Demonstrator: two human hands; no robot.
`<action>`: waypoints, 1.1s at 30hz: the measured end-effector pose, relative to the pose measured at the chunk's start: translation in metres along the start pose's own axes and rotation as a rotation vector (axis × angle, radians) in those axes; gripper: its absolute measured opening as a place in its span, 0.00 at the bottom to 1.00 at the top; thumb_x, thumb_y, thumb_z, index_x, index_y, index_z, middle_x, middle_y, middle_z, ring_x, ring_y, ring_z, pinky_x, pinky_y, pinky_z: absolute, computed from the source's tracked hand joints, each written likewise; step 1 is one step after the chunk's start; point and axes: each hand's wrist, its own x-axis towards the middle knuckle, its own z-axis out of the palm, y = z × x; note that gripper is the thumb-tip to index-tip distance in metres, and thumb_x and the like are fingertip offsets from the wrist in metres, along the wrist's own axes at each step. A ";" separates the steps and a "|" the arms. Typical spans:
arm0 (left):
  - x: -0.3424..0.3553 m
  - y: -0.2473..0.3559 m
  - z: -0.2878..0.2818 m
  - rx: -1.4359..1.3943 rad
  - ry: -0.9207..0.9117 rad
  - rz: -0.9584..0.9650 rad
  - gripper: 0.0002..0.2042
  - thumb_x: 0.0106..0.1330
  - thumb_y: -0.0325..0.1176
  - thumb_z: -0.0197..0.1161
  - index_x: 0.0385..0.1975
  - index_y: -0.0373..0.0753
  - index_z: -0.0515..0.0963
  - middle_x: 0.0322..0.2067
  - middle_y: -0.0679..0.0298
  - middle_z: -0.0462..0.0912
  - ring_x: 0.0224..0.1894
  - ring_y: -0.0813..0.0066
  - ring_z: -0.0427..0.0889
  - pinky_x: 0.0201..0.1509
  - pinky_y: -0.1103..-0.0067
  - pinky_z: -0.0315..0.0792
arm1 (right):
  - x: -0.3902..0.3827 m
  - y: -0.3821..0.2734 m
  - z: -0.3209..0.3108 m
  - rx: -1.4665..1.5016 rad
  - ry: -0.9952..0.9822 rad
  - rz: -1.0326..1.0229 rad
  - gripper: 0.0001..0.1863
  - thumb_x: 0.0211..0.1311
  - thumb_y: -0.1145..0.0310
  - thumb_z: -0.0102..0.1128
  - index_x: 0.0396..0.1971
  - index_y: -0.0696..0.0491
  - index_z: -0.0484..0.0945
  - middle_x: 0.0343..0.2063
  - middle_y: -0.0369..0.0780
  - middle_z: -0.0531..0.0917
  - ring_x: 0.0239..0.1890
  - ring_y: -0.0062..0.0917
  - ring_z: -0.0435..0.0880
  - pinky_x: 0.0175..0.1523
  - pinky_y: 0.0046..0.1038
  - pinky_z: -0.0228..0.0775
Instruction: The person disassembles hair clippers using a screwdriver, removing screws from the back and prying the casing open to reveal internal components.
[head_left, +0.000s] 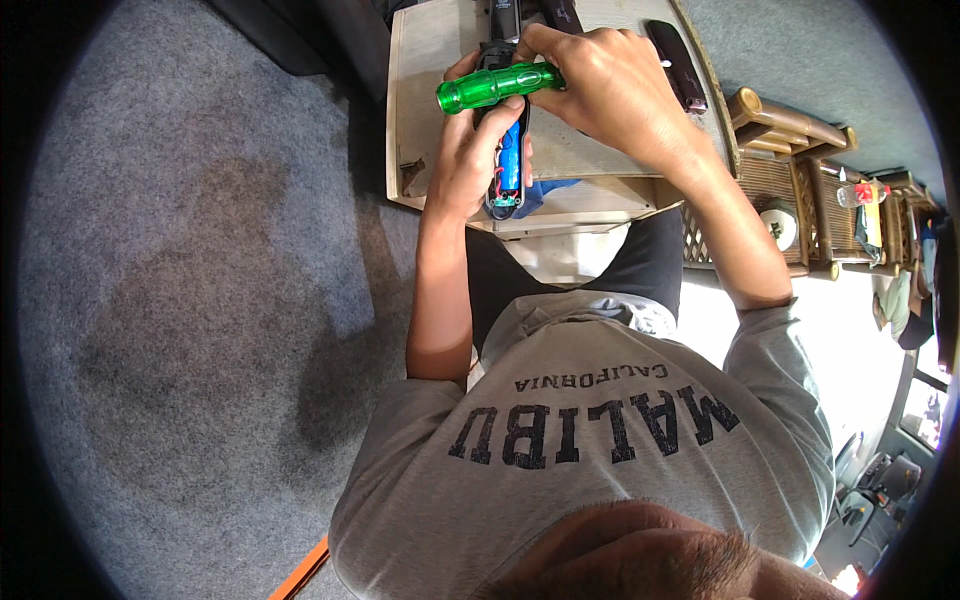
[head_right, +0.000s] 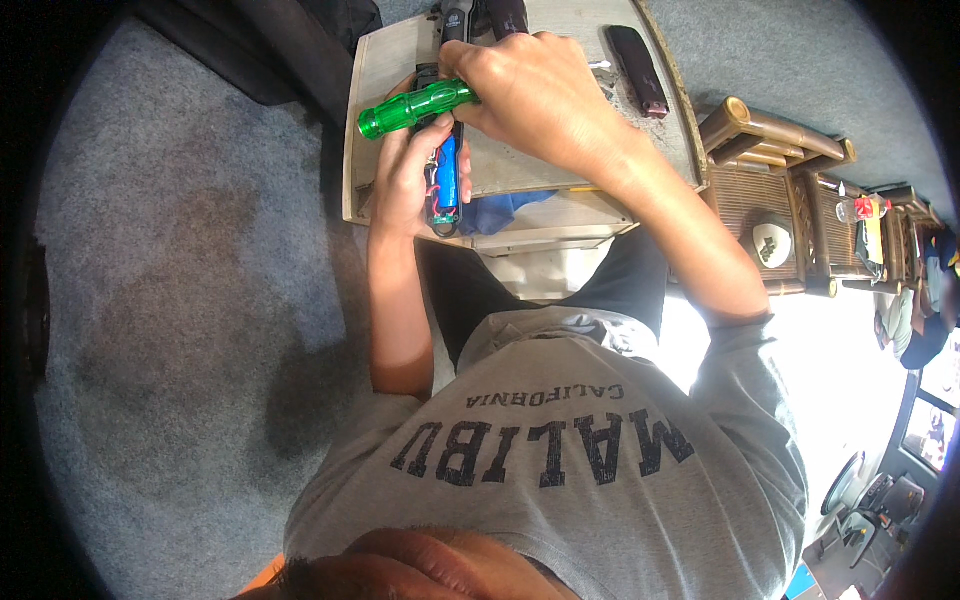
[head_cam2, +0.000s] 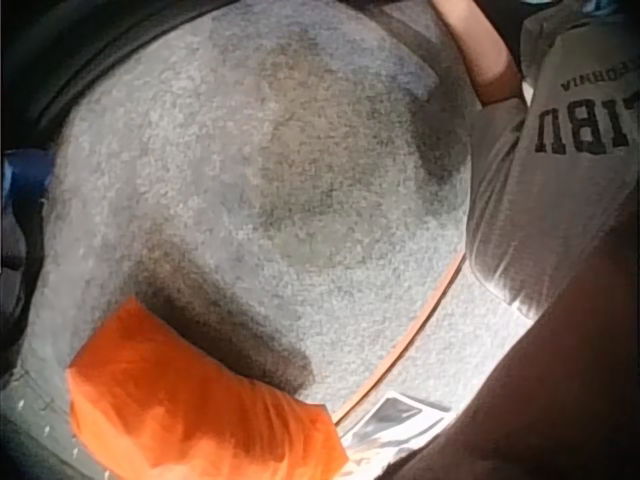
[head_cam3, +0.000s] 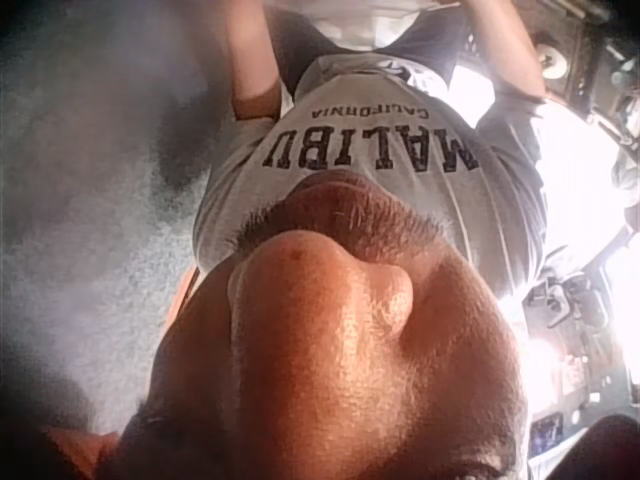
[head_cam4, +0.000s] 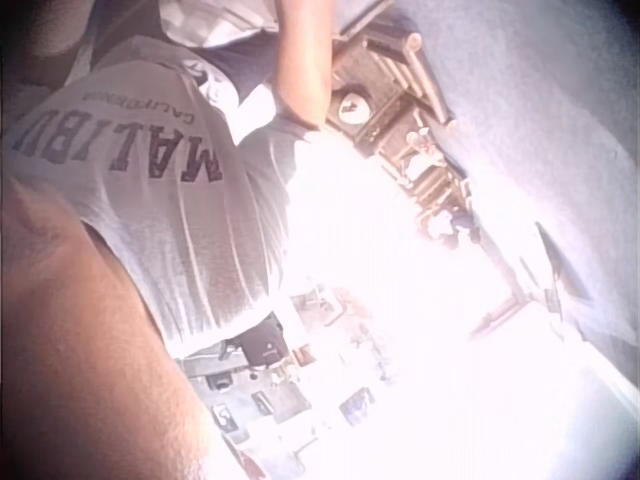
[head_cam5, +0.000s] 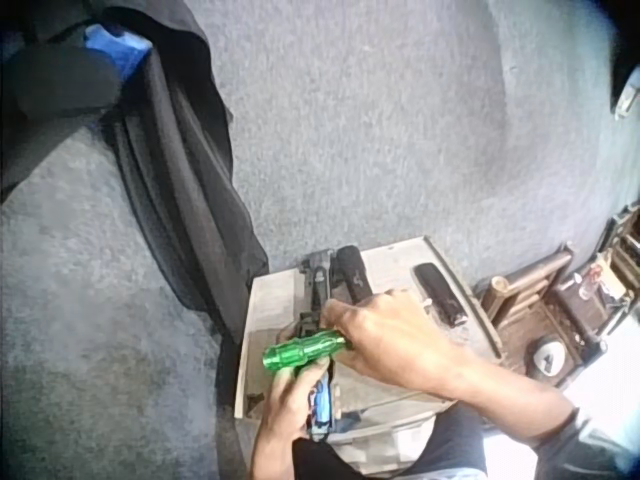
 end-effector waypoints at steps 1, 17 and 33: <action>0.000 0.000 0.000 0.001 0.004 -0.004 0.32 0.74 0.30 0.60 0.74 0.44 0.53 0.37 0.62 0.77 0.23 0.78 0.81 0.20 0.77 0.79 | 0.000 0.000 0.000 0.007 -0.006 0.001 0.15 0.58 0.62 0.74 0.44 0.48 0.85 0.19 0.42 0.85 0.26 0.41 0.87 0.31 0.40 0.75; -0.004 0.003 -0.001 -0.024 0.001 -0.061 0.30 0.74 0.33 0.60 0.72 0.45 0.56 0.38 0.60 0.79 0.23 0.77 0.81 0.20 0.77 0.79 | -0.001 0.005 0.001 0.171 -0.094 0.163 0.15 0.57 0.62 0.71 0.43 0.50 0.87 0.28 0.48 0.88 0.36 0.47 0.89 0.44 0.45 0.81; -0.003 0.004 -0.001 0.001 -0.008 -0.030 0.23 0.74 0.34 0.60 0.63 0.43 0.58 0.39 0.57 0.81 0.20 0.74 0.80 0.18 0.75 0.79 | 0.001 0.012 0.005 0.323 -0.125 0.183 0.15 0.57 0.66 0.70 0.44 0.54 0.85 0.24 0.45 0.86 0.30 0.37 0.87 0.39 0.38 0.77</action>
